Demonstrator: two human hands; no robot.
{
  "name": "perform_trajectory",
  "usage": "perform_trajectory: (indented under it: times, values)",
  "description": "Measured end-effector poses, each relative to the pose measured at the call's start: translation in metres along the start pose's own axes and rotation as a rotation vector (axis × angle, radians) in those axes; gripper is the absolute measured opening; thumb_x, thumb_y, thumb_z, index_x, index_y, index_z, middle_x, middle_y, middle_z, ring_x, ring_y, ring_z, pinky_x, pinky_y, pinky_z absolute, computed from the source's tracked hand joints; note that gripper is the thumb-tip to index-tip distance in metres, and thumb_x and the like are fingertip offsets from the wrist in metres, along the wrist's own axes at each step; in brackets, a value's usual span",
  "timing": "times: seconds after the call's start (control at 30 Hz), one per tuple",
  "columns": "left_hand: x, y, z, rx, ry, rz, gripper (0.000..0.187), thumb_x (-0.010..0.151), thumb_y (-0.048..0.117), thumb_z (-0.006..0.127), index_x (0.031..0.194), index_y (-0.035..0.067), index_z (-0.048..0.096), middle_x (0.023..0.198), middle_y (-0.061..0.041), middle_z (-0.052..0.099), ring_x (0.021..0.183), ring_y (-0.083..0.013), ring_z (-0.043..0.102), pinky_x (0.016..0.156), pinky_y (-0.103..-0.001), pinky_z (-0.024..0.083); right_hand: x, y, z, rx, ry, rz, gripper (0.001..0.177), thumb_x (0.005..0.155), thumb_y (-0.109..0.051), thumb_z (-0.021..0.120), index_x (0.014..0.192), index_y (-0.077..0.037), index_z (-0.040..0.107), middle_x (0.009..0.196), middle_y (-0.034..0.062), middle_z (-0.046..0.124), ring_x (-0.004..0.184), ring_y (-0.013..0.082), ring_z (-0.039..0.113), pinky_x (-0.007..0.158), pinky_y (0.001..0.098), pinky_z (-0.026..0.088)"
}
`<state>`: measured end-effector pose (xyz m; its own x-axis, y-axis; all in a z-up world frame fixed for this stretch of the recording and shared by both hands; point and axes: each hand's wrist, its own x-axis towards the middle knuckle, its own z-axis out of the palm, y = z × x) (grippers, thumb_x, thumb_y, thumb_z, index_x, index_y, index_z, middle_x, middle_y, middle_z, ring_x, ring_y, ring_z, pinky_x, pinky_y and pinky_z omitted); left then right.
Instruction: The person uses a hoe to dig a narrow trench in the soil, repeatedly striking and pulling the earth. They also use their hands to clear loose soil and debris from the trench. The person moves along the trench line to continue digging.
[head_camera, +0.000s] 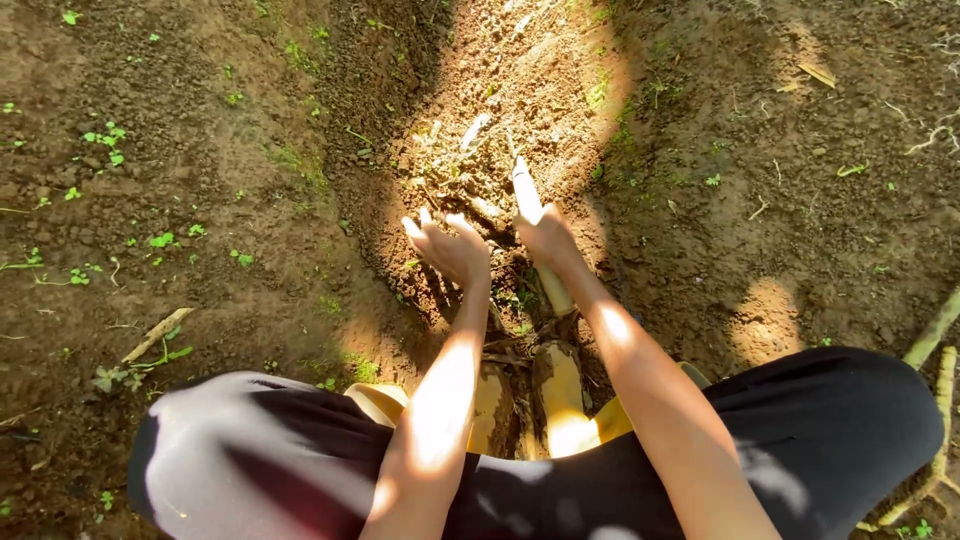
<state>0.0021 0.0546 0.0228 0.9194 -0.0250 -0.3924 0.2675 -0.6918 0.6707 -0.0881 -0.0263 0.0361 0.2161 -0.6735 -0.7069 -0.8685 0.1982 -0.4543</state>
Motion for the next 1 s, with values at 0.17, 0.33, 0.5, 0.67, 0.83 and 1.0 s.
perform_trajectory:
  times: [0.17, 0.33, 0.5, 0.67, 0.83, 1.0]
  values:
    - [0.001, -0.022, 0.011, 0.184, -0.106, 0.128, 0.034, 0.089, -0.006, 0.069, 0.12, -0.009, 0.054, 0.116, -0.022, 0.053, 0.105, -0.0298, 0.057, 0.098, -0.043, 0.05, 0.043, 0.0, -0.01, 0.275, -0.114, 0.099, 0.059, 0.092, -0.049, 0.06, 0.126, -0.001, 0.056, 0.08, 0.0162, 0.069, 0.064, 0.0258, 0.072, 0.057, 0.0409, 0.064]
    - [-0.024, -0.005, -0.003, 0.085, -0.207, 0.188, 0.092, 0.092, 0.048, 0.074, 0.146, -0.016, 0.036, 0.148, -0.046, 0.037, 0.143, -0.0482, 0.043, 0.12, -0.054, 0.038, 0.059, 0.018, -0.015, 0.123, -0.114, 0.062, 0.06, 0.098, -0.049, 0.058, 0.129, 0.002, 0.059, 0.078, 0.013, 0.067, 0.061, 0.0208, 0.068, 0.053, 0.0353, 0.062]
    - [-0.019, -0.049, 0.03, 0.194, -0.21, 0.226, 0.121, 0.073, 0.072, 0.081, 0.148, -0.012, 0.039, 0.148, -0.047, 0.037, 0.145, -0.0529, 0.039, 0.122, -0.055, 0.035, 0.023, 0.039, -0.013, -0.036, -0.054, 0.011, 0.059, 0.102, -0.046, 0.056, 0.134, 0.003, 0.056, 0.078, 0.0125, 0.067, 0.06, 0.019, 0.069, 0.05, 0.0312, 0.063]
    - [-0.021, -0.049, 0.033, 0.102, -0.21, 0.396, 0.113, 0.081, 0.074, 0.07, 0.146, -0.013, 0.042, 0.149, -0.042, 0.044, 0.146, -0.0471, 0.042, 0.126, -0.052, 0.03, 0.0, 0.05, -0.02, -0.008, -0.068, 0.042, 0.064, 0.098, -0.049, 0.055, 0.129, 0.007, 0.056, 0.076, 0.0129, 0.067, 0.06, 0.0197, 0.069, 0.049, 0.0325, 0.063]
    - [-0.004, -0.094, 0.072, 0.007, -0.225, 0.435, 0.113, 0.079, 0.064, 0.082, 0.154, -0.006, 0.034, 0.151, -0.036, 0.044, 0.145, -0.0448, 0.043, 0.126, -0.052, 0.03, -0.015, 0.047, -0.031, -0.007, -0.101, 0.083, 0.067, 0.096, -0.051, 0.057, 0.128, 0.007, 0.057, 0.074, 0.0135, 0.067, 0.057, 0.0199, 0.069, 0.048, 0.0343, 0.063]
    - [0.01, -0.096, 0.082, -0.158, -0.18, 0.527, 0.122, 0.072, 0.065, 0.087, 0.163, 0.009, 0.027, 0.16, -0.027, 0.036, 0.147, -0.0391, 0.04, 0.124, -0.049, 0.032, -0.023, 0.025, -0.035, 0.059, -0.118, 0.138, 0.066, 0.096, -0.048, 0.058, 0.131, 0.008, 0.055, 0.076, 0.0141, 0.068, 0.06, 0.0204, 0.07, 0.053, 0.0351, 0.064]
